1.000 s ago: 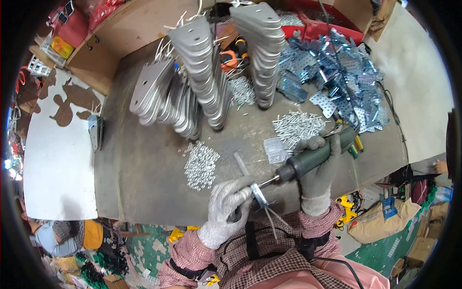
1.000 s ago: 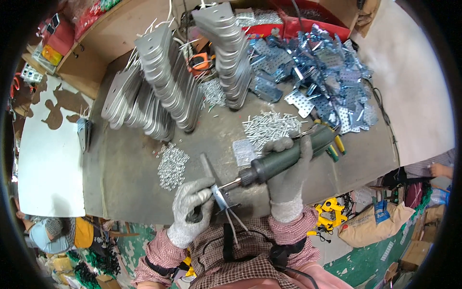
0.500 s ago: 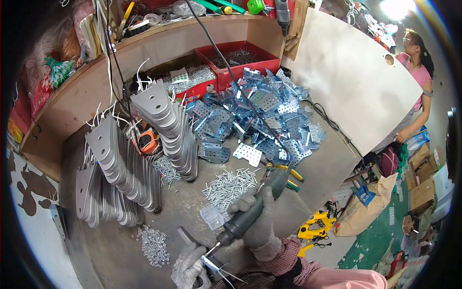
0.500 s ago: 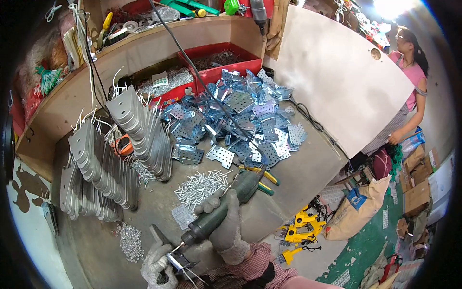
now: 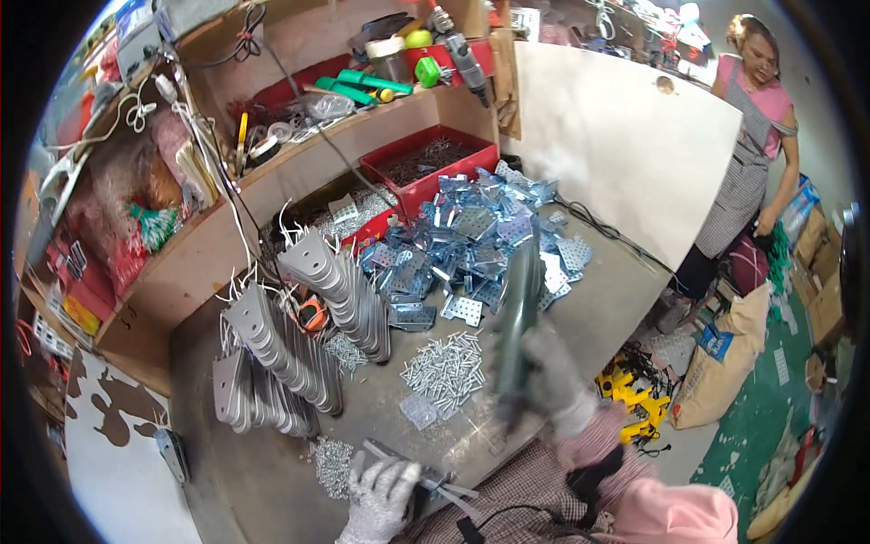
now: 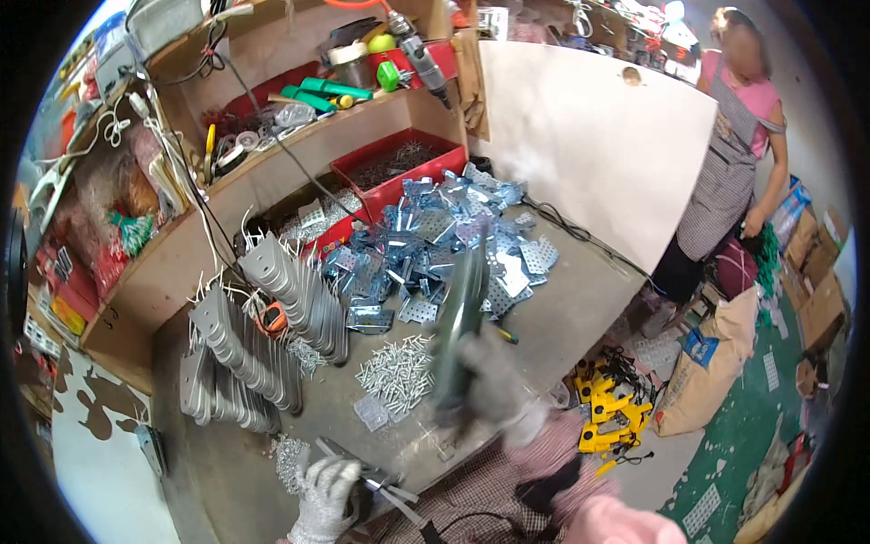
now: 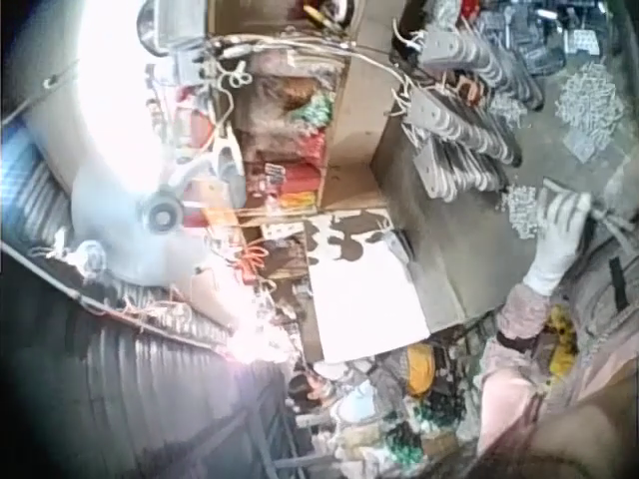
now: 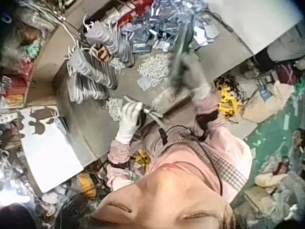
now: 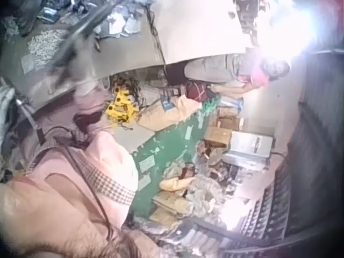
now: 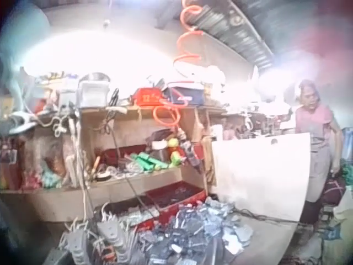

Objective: The recorder uses a handheld power drill to secure pins and bushings into metal plates as part of an assembly process.

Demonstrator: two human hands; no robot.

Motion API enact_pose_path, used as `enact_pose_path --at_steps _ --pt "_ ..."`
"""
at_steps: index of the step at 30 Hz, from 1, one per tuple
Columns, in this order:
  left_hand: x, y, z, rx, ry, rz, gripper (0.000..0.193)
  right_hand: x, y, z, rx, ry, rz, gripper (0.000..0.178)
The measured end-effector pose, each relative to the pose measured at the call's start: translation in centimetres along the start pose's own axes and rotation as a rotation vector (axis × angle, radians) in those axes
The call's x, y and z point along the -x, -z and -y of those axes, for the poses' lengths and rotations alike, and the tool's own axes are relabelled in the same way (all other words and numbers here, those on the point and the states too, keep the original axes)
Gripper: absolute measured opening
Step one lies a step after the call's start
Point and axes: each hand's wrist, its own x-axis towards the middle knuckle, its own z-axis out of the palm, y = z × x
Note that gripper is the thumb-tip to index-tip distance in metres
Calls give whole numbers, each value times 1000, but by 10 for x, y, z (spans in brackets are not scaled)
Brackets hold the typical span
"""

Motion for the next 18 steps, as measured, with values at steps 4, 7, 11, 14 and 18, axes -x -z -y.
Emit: enact_pose_path --at_steps 4,7,11,14,18 --pt "-25 32 -13 62 99 245 56 -8 76 89 1323 322 -269 71" --pt "-11 40 -22 159 110 384 64 -33 146 71 1814 271 -434 61" --pt "12 40 -27 289 233 457 58 -34 136 87 1938 38 -448 54" --pt "18 57 -18 530 355 264 62 -32 227 108 2336 370 -399 57" --pt "78 131 74 441 914 -297 65 -102 168 36 2168 417 -443 52"
